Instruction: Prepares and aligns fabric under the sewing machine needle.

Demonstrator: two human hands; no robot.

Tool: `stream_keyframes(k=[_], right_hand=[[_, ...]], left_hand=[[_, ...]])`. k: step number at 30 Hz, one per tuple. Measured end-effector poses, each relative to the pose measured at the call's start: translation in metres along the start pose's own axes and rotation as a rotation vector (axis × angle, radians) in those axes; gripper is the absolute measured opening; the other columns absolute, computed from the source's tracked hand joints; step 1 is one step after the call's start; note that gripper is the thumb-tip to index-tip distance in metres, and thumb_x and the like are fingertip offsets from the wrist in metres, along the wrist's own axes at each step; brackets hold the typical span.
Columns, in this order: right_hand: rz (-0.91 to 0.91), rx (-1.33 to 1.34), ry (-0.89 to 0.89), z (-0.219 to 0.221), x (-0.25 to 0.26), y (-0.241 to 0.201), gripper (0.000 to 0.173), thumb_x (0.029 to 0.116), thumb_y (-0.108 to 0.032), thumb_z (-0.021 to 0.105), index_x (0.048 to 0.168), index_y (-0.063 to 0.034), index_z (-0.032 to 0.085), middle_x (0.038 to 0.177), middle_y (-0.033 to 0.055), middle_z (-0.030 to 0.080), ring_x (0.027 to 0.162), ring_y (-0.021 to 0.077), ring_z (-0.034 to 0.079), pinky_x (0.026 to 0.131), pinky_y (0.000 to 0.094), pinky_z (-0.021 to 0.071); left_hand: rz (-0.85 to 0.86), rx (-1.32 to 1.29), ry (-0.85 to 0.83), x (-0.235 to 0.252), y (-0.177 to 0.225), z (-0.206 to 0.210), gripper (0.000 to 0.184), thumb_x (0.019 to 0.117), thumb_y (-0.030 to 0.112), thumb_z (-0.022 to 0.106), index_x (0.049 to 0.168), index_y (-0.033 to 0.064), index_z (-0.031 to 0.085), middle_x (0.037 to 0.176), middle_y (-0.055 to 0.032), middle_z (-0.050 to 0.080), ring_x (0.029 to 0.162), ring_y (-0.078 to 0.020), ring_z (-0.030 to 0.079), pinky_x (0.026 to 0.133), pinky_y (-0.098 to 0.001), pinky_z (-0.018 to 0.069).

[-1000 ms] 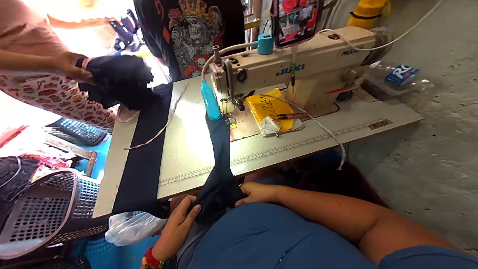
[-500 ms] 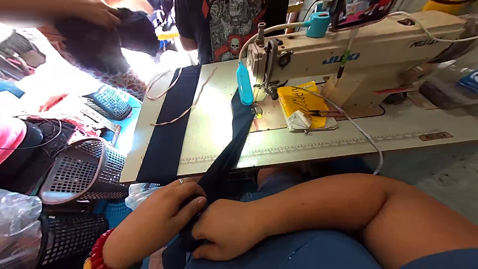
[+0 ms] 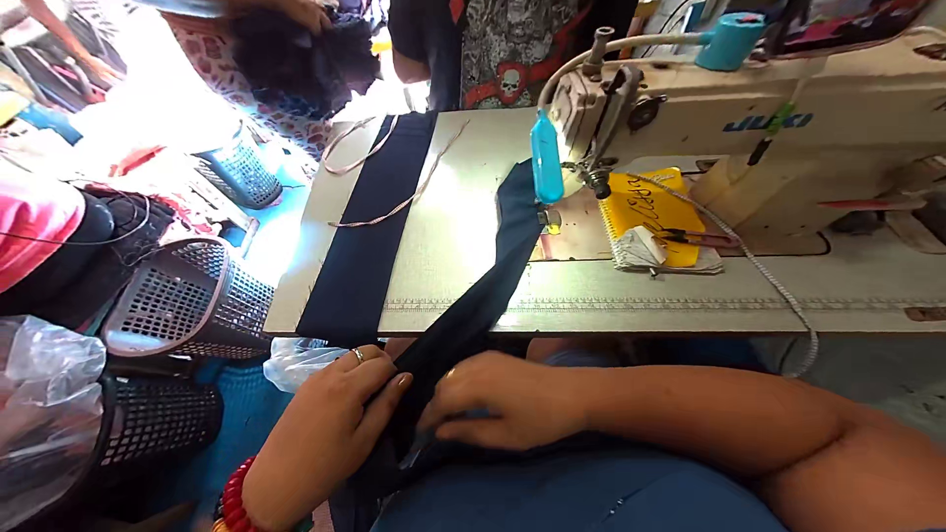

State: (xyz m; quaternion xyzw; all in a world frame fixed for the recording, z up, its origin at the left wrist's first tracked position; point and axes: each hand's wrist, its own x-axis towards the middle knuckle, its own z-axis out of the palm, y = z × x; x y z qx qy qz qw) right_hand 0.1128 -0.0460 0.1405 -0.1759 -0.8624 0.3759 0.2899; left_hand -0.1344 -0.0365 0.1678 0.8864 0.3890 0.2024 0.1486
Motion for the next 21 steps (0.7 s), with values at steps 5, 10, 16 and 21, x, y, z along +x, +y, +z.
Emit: stream_keyframes(k=[5, 10, 16, 21], right_hand=[[0.059, -0.351, 0.333, -0.027, -0.008, 0.02, 0.023, 0.1018, -0.017, 0.057, 0.111, -0.0093, 0.076, 0.1, 0.0034, 0.073, 0.097, 0.0135, 0.066, 0.088, 0.032, 0.0541], [0.072, -0.507, 0.363, -0.033, 0.006, 0.026, 0.028, 0.0987, -0.025, 0.062, 0.12, -0.013, 0.076, 0.116, 0.0022, 0.071, 0.111, 0.0179, 0.062, 0.096, 0.0398, 0.0494], [0.084, -0.397, 0.302, -0.024, 0.017, 0.029, 0.027, 0.1017, -0.027, 0.059, 0.116, -0.0136, 0.078, 0.109, -0.0001, 0.074, 0.109, 0.0135, 0.065, 0.099, 0.0379, 0.0486], [0.072, -0.37, 0.293, -0.022, 0.02, 0.026, 0.025, 0.1023, -0.025, 0.059, 0.112, -0.0149, 0.079, 0.101, -0.0024, 0.073, 0.098, 0.0104, 0.064, 0.091, 0.0345, 0.0475]], left_hand=[[0.021, -0.074, 0.114, -0.006, -0.002, 0.005, 0.037, 0.1048, 0.031, 0.051, 0.078, 0.0106, 0.065, 0.093, -0.0043, 0.067, 0.089, -0.0082, 0.061, 0.076, -0.0221, 0.0479], [0.076, -0.102, 0.185, -0.006, -0.001, 0.008, 0.036, 0.1047, 0.025, 0.051, 0.073, 0.0092, 0.058, 0.089, -0.007, 0.063, 0.088, -0.0116, 0.059, 0.076, -0.0227, 0.045], [0.1, -0.072, 0.296, -0.006, -0.001, 0.011, 0.033, 0.1002, 0.018, 0.056, 0.068, 0.0084, 0.055, 0.08, -0.0072, 0.06, 0.081, -0.0122, 0.057, 0.071, -0.0221, 0.0437], [0.111, -0.062, 0.319, -0.005, 0.001, 0.012, 0.033, 0.0991, 0.016, 0.056, 0.067, 0.0078, 0.055, 0.078, -0.0068, 0.06, 0.078, -0.0116, 0.056, 0.068, -0.0213, 0.0428]])
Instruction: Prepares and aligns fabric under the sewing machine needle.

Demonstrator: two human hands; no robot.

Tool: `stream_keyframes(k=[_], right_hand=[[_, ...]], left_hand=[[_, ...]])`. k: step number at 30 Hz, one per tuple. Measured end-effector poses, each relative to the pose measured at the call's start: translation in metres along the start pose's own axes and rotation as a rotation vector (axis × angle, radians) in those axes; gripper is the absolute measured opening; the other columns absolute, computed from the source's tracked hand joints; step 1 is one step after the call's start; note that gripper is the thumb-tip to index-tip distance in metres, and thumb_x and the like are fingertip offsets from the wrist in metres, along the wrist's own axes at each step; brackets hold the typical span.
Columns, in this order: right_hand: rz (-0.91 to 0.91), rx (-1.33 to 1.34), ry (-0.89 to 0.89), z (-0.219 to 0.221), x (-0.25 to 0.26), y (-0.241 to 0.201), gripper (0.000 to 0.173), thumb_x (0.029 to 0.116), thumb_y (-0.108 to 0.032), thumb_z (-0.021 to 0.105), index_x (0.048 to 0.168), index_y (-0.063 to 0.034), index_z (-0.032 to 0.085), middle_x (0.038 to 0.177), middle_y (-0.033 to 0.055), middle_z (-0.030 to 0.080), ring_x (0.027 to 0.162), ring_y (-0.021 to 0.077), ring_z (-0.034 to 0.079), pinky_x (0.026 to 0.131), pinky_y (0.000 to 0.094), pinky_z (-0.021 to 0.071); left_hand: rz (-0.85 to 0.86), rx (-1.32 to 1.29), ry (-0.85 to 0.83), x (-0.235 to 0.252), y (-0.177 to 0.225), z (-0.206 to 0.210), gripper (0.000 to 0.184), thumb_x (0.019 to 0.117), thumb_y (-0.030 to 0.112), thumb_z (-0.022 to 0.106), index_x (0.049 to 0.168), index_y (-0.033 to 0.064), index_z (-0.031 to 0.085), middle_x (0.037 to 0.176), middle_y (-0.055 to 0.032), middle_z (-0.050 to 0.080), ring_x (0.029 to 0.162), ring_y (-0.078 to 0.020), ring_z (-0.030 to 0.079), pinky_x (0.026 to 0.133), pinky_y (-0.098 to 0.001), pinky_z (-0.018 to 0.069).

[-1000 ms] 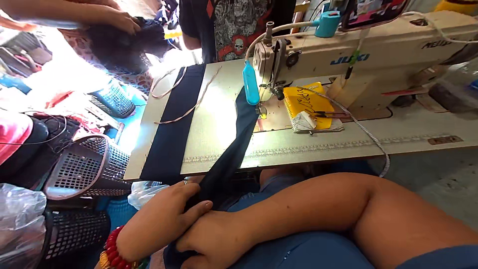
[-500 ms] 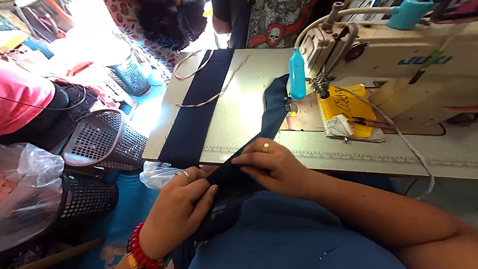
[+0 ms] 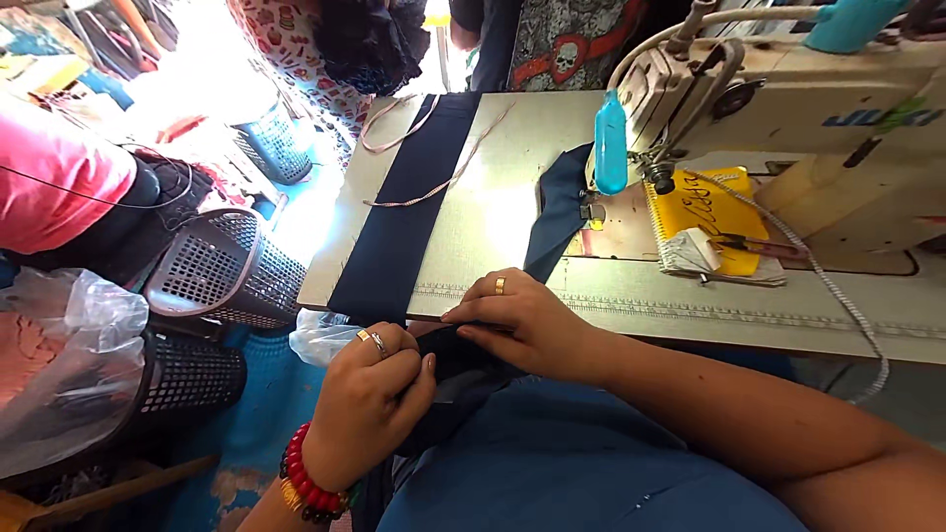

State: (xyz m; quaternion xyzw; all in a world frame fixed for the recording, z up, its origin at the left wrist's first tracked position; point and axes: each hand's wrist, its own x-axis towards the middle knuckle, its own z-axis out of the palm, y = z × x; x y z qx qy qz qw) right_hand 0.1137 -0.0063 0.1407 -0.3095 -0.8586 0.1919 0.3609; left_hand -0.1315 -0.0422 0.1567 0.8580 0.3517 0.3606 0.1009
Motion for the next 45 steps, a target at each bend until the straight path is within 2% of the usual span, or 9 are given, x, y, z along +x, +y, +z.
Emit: stream_keyframes(k=[10, 14, 17, 22, 25, 27, 30, 37, 45], right_hand=[[-0.104, -0.126, -0.002, -0.01, -0.002, -0.011, 0.02, 0.1006, -0.02, 0.06, 0.102, -0.015, 0.08, 0.091, -0.0012, 0.072, 0.088, 0.013, 0.065, 0.086, 0.0363, 0.0488], [-0.227, -0.441, -0.036, -0.026, -0.028, -0.038, 0.019, 0.0991, -0.005, 0.054, 0.096, -0.0062, 0.073, 0.084, 0.0089, 0.071, 0.077, 0.0252, 0.069, 0.069, 0.0404, 0.0552], [-0.218, -0.527, -0.044, -0.034, -0.066, -0.052, 0.02, 0.0988, -0.003, 0.051, 0.094, -0.0049, 0.071, 0.083, 0.0099, 0.073, 0.071, 0.0234, 0.07, 0.062, 0.0363, 0.0564], [0.036, -0.247, -0.141, -0.043, -0.137, -0.041, 0.02, 0.0967, -0.007, 0.054, 0.093, -0.0122, 0.073, 0.096, 0.0077, 0.078, 0.084, 0.0214, 0.076, 0.065, 0.0364, 0.0603], [0.155, -0.108, -0.114, -0.045, -0.163, -0.036, 0.019, 0.0963, -0.009, 0.055, 0.091, -0.0109, 0.074, 0.099, 0.0072, 0.078, 0.09, 0.0188, 0.076, 0.071, 0.0343, 0.061], [0.177, -0.069, -0.099, -0.047, -0.17, -0.034, 0.019, 0.096, -0.008, 0.056, 0.091, -0.0101, 0.074, 0.098, 0.0068, 0.078, 0.092, 0.0168, 0.075, 0.074, 0.0314, 0.0604], [0.153, -0.061, -0.095, -0.05, -0.172, -0.031, 0.019, 0.0964, -0.007, 0.055, 0.09, -0.0096, 0.073, 0.097, 0.0072, 0.078, 0.089, 0.0161, 0.075, 0.071, 0.0298, 0.0592], [0.105, -0.074, -0.071, -0.052, -0.169, -0.016, 0.021, 0.0987, -0.007, 0.053, 0.09, -0.0094, 0.073, 0.097, 0.007, 0.078, 0.089, 0.0166, 0.075, 0.071, 0.0296, 0.0589], [0.073, -0.197, -0.058, -0.052, -0.168, 0.004, 0.022, 0.0987, -0.006, 0.051, 0.093, -0.0097, 0.073, 0.101, 0.0082, 0.078, 0.094, 0.0192, 0.076, 0.074, 0.033, 0.0603]], left_hand=[[0.039, -0.001, -0.001, 0.004, 0.008, 0.0, 0.034, 0.0975, 0.015, 0.056, 0.064, 0.0086, 0.051, 0.073, -0.0062, 0.057, 0.073, -0.0115, 0.055, 0.064, -0.0217, 0.0413], [0.136, -0.092, -0.109, 0.008, 0.02, 0.005, 0.033, 0.0977, 0.018, 0.056, 0.066, 0.0107, 0.049, 0.074, -0.0054, 0.058, 0.072, -0.0123, 0.057, 0.062, -0.0228, 0.0437], [0.254, -0.246, -0.27, 0.015, 0.034, 0.019, 0.033, 0.1001, 0.022, 0.054, 0.069, 0.012, 0.052, 0.075, -0.0046, 0.06, 0.075, -0.0135, 0.06, 0.065, -0.0244, 0.0468], [0.18, -0.42, -0.447, 0.045, 0.03, 0.071, 0.034, 0.1064, 0.035, 0.049, 0.111, 0.0102, 0.071, 0.107, -0.0056, 0.072, 0.105, -0.014, 0.066, 0.092, -0.0321, 0.0536], [0.143, -0.257, -0.498, 0.064, 0.026, 0.122, 0.04, 0.1076, 0.034, 0.045, 0.131, 0.0108, 0.068, 0.133, -0.0083, 0.068, 0.128, -0.022, 0.061, 0.109, -0.0432, 0.0472], [0.158, -0.111, -0.536, 0.069, 0.028, 0.154, 0.046, 0.1072, 0.036, 0.044, 0.141, 0.0111, 0.062, 0.145, -0.0086, 0.061, 0.141, -0.0263, 0.052, 0.119, -0.0545, 0.0341], [0.169, 0.041, -0.56, 0.072, 0.028, 0.182, 0.055, 0.1067, 0.044, 0.041, 0.148, 0.0106, 0.056, 0.151, -0.0088, 0.056, 0.145, -0.029, 0.047, 0.122, -0.0651, 0.0209], [0.256, 0.144, -0.483, 0.081, 0.017, 0.2, 0.052, 0.1071, 0.043, 0.039, 0.141, 0.0114, 0.063, 0.142, -0.0083, 0.064, 0.138, -0.0313, 0.055, 0.114, -0.0795, 0.0137], [0.299, 0.199, -0.447, 0.102, 0.003, 0.208, 0.046, 0.1063, 0.038, 0.044, 0.135, 0.0123, 0.068, 0.139, -0.0083, 0.066, 0.138, -0.0313, 0.055, 0.114, -0.0809, 0.0096]])
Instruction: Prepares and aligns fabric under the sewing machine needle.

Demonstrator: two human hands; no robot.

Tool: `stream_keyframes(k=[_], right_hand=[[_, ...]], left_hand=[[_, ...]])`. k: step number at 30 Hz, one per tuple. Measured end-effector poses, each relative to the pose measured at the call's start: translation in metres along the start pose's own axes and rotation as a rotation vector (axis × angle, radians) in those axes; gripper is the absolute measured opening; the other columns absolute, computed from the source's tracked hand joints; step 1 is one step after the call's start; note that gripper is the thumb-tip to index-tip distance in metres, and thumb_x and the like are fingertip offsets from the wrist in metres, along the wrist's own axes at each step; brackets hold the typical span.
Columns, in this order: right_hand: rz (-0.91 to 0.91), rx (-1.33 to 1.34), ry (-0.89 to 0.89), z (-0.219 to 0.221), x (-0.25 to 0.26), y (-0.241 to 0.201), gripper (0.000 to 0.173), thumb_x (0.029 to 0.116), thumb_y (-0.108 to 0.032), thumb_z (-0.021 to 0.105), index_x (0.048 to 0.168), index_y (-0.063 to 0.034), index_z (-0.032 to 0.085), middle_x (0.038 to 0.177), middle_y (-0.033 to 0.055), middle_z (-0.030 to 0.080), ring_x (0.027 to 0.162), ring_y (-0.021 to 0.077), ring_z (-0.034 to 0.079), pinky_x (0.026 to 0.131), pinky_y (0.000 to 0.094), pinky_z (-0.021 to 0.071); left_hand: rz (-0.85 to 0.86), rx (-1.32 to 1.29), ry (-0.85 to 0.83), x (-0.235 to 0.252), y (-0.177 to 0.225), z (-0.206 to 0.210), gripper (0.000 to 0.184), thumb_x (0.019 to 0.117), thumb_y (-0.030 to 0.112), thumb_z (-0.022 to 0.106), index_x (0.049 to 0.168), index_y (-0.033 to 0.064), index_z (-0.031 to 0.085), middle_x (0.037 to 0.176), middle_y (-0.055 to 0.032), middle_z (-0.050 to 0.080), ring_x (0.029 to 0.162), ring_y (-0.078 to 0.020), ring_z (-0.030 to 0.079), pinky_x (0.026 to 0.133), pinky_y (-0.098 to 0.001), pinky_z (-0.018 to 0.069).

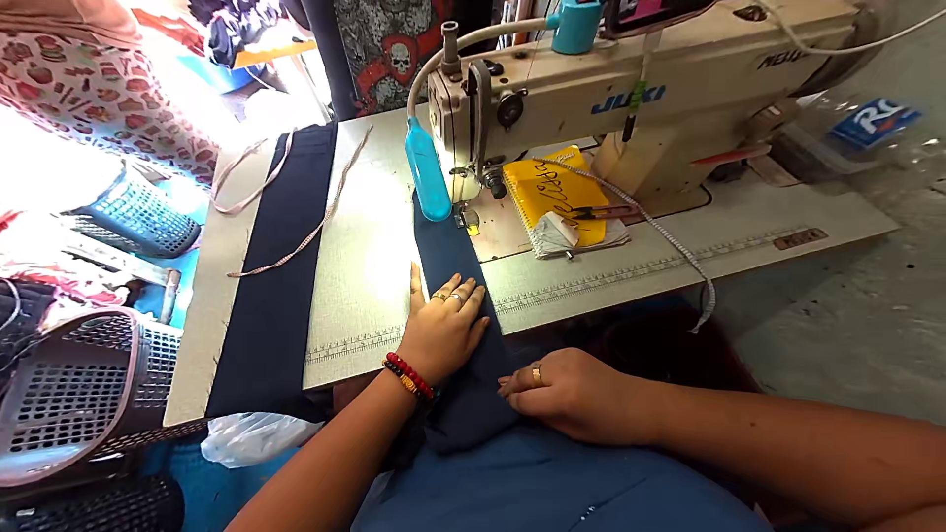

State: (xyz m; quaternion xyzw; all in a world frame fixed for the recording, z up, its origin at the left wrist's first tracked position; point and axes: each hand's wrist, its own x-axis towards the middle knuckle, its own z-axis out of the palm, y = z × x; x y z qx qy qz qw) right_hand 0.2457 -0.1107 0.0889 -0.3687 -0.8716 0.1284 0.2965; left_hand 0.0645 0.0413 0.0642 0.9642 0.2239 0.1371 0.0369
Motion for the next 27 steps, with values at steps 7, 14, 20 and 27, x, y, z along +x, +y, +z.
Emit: stream_keyframes(k=[7, 14, 20, 27], right_hand=[[-0.009, -0.047, 0.018, 0.004, 0.009, 0.024, 0.023, 0.0994, -0.004, 0.051, 0.094, -0.0071, 0.073, 0.104, 0.0101, 0.078, 0.097, 0.021, 0.076, 0.079, 0.0342, 0.0612], [-0.005, -0.114, 0.026, 0.006, 0.022, 0.05, 0.023, 0.1, -0.005, 0.051, 0.097, -0.006, 0.074, 0.105, 0.0113, 0.078, 0.096, 0.0231, 0.076, 0.076, 0.0367, 0.0616], [0.017, -0.138, 0.081, 0.011, 0.033, 0.071, 0.023, 0.1012, -0.007, 0.052, 0.097, -0.0049, 0.074, 0.106, 0.0125, 0.078, 0.098, 0.0241, 0.076, 0.078, 0.0382, 0.0617], [0.056, -0.241, 0.115, 0.009, 0.048, 0.094, 0.024, 0.1004, -0.008, 0.052, 0.094, -0.0072, 0.076, 0.102, 0.009, 0.078, 0.097, 0.0215, 0.076, 0.076, 0.0375, 0.0616]], left_hand=[[-0.012, 0.037, -0.005, 0.012, -0.008, -0.001, 0.04, 0.1048, 0.028, 0.046, 0.133, 0.0116, 0.069, 0.138, -0.0091, 0.066, 0.137, -0.0305, 0.056, 0.115, -0.0798, 0.0085], [-0.043, 0.02, 0.016, 0.007, -0.009, -0.001, 0.04, 0.1038, 0.023, 0.044, 0.131, 0.0122, 0.07, 0.136, -0.0081, 0.068, 0.135, -0.0292, 0.058, 0.115, -0.0793, 0.0113], [-0.01, 0.048, 0.152, 0.007, -0.016, -0.003, 0.036, 0.1022, 0.019, 0.047, 0.125, 0.0108, 0.073, 0.129, -0.0087, 0.071, 0.129, -0.0303, 0.062, 0.114, -0.0791, 0.0172], [-0.084, -0.029, 0.29, -0.018, -0.016, -0.013, 0.033, 0.1006, 0.017, 0.048, 0.115, 0.0121, 0.077, 0.123, -0.0062, 0.074, 0.123, -0.0232, 0.067, 0.115, -0.0645, 0.0341]])
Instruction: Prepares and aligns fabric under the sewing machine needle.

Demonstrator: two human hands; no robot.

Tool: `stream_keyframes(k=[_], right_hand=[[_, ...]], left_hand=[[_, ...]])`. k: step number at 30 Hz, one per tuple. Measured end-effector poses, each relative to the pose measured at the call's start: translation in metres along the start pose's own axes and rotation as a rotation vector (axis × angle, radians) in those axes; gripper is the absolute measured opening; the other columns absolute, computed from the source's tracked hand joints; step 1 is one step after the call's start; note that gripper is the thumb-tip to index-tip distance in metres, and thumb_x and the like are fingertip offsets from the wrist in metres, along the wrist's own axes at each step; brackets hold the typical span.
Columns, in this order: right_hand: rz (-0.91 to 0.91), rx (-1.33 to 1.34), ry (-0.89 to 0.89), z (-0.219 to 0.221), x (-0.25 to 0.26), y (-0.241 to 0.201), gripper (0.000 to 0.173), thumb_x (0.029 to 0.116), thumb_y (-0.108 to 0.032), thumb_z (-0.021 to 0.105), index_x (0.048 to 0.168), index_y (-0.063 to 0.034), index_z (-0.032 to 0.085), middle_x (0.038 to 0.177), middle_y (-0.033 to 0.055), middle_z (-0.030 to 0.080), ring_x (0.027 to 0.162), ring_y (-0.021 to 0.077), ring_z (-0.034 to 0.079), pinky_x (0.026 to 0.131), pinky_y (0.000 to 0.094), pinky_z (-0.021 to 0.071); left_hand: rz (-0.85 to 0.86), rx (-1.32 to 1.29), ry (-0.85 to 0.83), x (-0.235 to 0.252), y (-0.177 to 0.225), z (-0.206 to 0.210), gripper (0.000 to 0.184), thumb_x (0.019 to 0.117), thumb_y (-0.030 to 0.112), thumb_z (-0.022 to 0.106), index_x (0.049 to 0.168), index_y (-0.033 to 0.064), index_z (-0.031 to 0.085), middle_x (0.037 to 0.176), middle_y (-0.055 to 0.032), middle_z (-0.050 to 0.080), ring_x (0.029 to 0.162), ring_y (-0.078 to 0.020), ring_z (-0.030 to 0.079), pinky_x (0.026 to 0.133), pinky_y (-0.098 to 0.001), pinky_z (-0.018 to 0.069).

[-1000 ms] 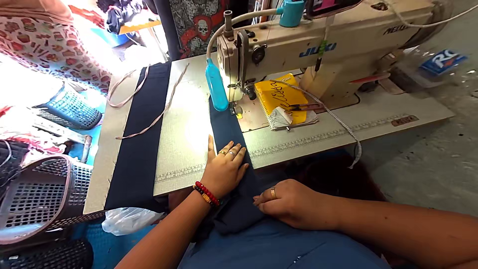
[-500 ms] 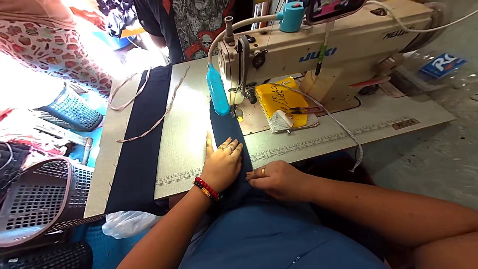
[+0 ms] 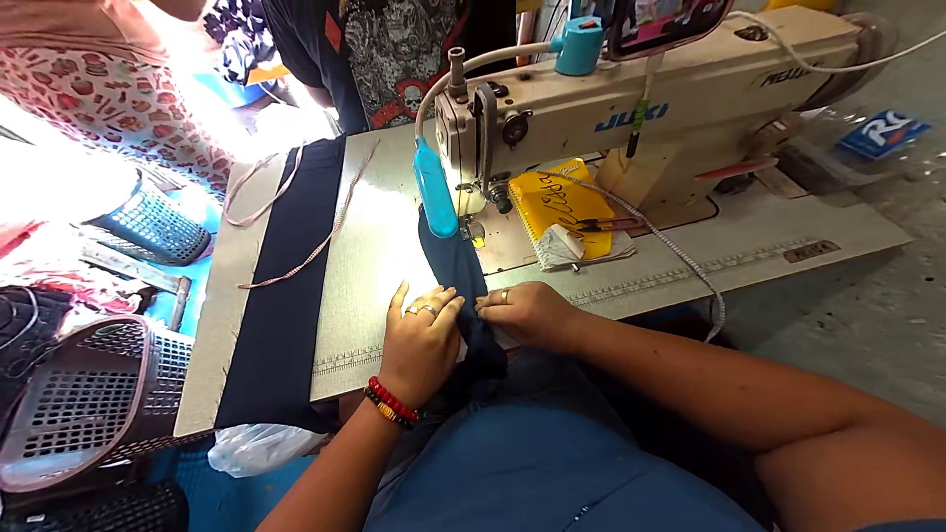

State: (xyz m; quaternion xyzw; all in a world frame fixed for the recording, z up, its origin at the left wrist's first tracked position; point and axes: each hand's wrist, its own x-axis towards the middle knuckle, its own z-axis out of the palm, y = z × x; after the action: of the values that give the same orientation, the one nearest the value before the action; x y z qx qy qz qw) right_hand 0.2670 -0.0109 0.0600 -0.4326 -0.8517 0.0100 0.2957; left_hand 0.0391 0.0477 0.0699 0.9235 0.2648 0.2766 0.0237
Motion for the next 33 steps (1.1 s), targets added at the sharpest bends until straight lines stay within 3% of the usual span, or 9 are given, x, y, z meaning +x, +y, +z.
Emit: stream_keyframes(k=[5, 9, 12, 16, 19, 21, 24, 30, 33], right_hand=[[0.009, -0.021, 0.054, 0.002, 0.012, 0.014, 0.02, 0.0956, -0.006, 0.058, 0.092, -0.0057, 0.077, 0.1, 0.0111, 0.078, 0.097, 0.0242, 0.076, 0.079, 0.0398, 0.0622], [0.042, -0.048, 0.087, 0.008, 0.019, 0.025, 0.02, 0.0932, -0.006, 0.057, 0.094, -0.0059, 0.077, 0.101, 0.0131, 0.077, 0.096, 0.0272, 0.076, 0.076, 0.0437, 0.062], [0.122, -0.064, 0.052, 0.009, 0.026, 0.03, 0.022, 0.0982, -0.005, 0.054, 0.099, -0.0043, 0.076, 0.105, 0.0157, 0.076, 0.1, 0.0307, 0.075, 0.081, 0.0477, 0.0612], [0.39, -0.03, 0.053, 0.001, 0.02, 0.005, 0.033, 0.0998, -0.004, 0.051, 0.127, -0.0037, 0.07, 0.138, 0.0189, 0.064, 0.131, 0.0333, 0.06, 0.109, 0.048, 0.0495], [0.49, 0.157, 0.136, -0.01, -0.017, -0.042, 0.027, 0.0928, -0.006, 0.057, 0.115, -0.0046, 0.073, 0.116, 0.0132, 0.068, 0.108, 0.0258, 0.065, 0.092, 0.0441, 0.0559], [0.566, 0.455, -0.001, -0.007, -0.053, -0.068, 0.02, 0.0958, -0.01, 0.057, 0.103, -0.0038, 0.075, 0.102, 0.0101, 0.07, 0.095, 0.0167, 0.067, 0.085, 0.0353, 0.0582], [0.768, 0.752, -0.345, 0.001, -0.075, -0.077, 0.026, 0.1018, -0.019, 0.056, 0.11, -0.0018, 0.074, 0.11, 0.0131, 0.07, 0.101, 0.0145, 0.065, 0.092, 0.031, 0.0519], [0.916, 0.628, -0.525, 0.054, -0.056, -0.059, 0.052, 0.0988, -0.033, 0.067, 0.138, 0.0013, 0.06, 0.131, 0.0222, 0.066, 0.122, 0.0303, 0.064, 0.11, 0.0447, 0.0466], [0.941, 0.539, -0.523, 0.064, -0.046, -0.062, 0.058, 0.0986, -0.045, 0.065, 0.136, -0.0013, 0.062, 0.133, 0.0208, 0.065, 0.126, 0.0315, 0.061, 0.113, 0.0476, 0.0435]], left_hand=[[-0.012, -0.161, 0.042, -0.027, 0.006, -0.019, 0.031, 0.0992, 0.014, 0.049, 0.11, 0.0132, 0.078, 0.116, -0.005, 0.076, 0.109, -0.0198, 0.07, 0.097, -0.0414, 0.0522], [-0.129, -0.752, -0.135, -0.059, 0.016, -0.028, 0.029, 0.0953, 0.001, 0.048, 0.1, 0.0068, 0.075, 0.105, -0.0038, 0.075, 0.104, -0.012, 0.069, 0.094, -0.0316, 0.056], [-0.36, -1.034, -0.386, -0.084, 0.014, -0.021, 0.028, 0.0966, 0.0, 0.047, 0.097, 0.0033, 0.075, 0.101, -0.0027, 0.074, 0.099, -0.0078, 0.068, 0.093, -0.0282, 0.0564], [-0.825, -0.833, -0.665, -0.099, 0.003, 0.002, 0.027, 0.1014, 0.008, 0.049, 0.115, 0.0022, 0.072, 0.113, -0.0078, 0.073, 0.105, -0.0129, 0.068, 0.099, -0.0356, 0.0532], [-1.055, -0.761, -0.492, -0.099, 0.002, 0.028, 0.027, 0.0999, 0.007, 0.058, 0.124, -0.0028, 0.066, 0.121, -0.0143, 0.07, 0.114, -0.0154, 0.066, 0.103, -0.0347, 0.0507], [-1.035, -0.749, -0.429, -0.093, 0.003, 0.041, 0.03, 0.101, 0.01, 0.062, 0.126, -0.006, 0.064, 0.123, -0.0168, 0.068, 0.116, -0.0148, 0.064, 0.104, -0.0311, 0.0496], [-0.877, -0.697, -0.514, -0.085, 0.001, 0.056, 0.034, 0.1004, 0.018, 0.064, 0.125, -0.0055, 0.065, 0.123, -0.0182, 0.069, 0.118, -0.0186, 0.065, 0.107, -0.0357, 0.0483], [-0.767, -0.58, -0.747, -0.07, 0.007, 0.063, 0.035, 0.1016, 0.025, 0.061, 0.125, 0.0001, 0.068, 0.123, -0.0174, 0.07, 0.12, -0.0251, 0.064, 0.108, -0.0457, 0.0458], [-0.764, -0.512, -0.811, -0.061, 0.016, 0.058, 0.037, 0.0997, 0.026, 0.063, 0.124, -0.0003, 0.067, 0.123, -0.0203, 0.069, 0.121, -0.0319, 0.063, 0.107, -0.0524, 0.0457]])
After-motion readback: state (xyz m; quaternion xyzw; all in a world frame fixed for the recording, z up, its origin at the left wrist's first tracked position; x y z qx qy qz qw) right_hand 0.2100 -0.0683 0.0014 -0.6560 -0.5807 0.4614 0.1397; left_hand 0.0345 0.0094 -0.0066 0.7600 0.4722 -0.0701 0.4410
